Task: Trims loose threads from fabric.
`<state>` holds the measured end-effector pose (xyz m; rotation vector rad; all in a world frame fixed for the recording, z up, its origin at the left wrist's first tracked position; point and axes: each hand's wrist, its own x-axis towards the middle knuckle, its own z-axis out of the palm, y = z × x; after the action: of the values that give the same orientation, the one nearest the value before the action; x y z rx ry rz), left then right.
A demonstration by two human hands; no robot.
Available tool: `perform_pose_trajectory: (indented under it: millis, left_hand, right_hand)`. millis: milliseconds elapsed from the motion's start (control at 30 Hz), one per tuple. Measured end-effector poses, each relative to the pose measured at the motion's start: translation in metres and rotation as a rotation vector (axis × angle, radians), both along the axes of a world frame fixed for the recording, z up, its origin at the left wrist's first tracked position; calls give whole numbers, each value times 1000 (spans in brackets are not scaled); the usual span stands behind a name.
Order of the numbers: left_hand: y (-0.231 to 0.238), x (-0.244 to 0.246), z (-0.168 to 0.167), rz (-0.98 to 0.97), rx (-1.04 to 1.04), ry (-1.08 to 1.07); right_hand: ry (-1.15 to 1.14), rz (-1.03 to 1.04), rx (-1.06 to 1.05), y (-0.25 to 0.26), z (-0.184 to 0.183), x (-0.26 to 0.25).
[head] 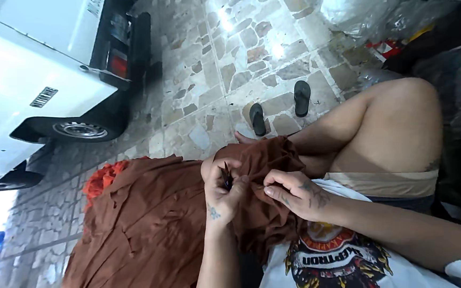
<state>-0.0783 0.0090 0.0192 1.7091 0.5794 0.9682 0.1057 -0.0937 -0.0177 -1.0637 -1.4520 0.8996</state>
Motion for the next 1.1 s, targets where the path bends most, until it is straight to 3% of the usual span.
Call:
perform_pose_trajectory:
  millis: [167, 433, 533, 633, 667, 733, 833, 933, 1100]
  left_hand:
    - [-1, 3, -4, 61, 169, 16]
    - [-1, -3, -9, 181, 289, 128]
    - [7, -14, -7, 250, 266, 110]
    - [8, -24, -3, 216, 213, 80]
    - [7, -25, -2, 178, 197, 76]
    - [5, -24, -1, 95, 157, 54]
    - [2, -16, -1, 26, 61, -58]
    - [2, -8, 1, 41, 15, -121]
    - [4, -8, -5, 111, 27, -35]
  right_hand:
    - [-61, -177, 99, 6, -16, 7]
    - [-117, -226, 63, -16, -43, 24]
    - [-93, -212, -105, -28, -56, 43]
    - [-314, -173, -348, -35, -58, 63]
    - [-376, -182, -332, -33, -54, 61]
    - [-451, -253, -101, -23, -40, 47]
    - [-399, -184, 171, 7, -14, 14]
    - [-211, -40, 242, 31, -5, -15]
    - [-171, -173, 291, 26, -12, -18]
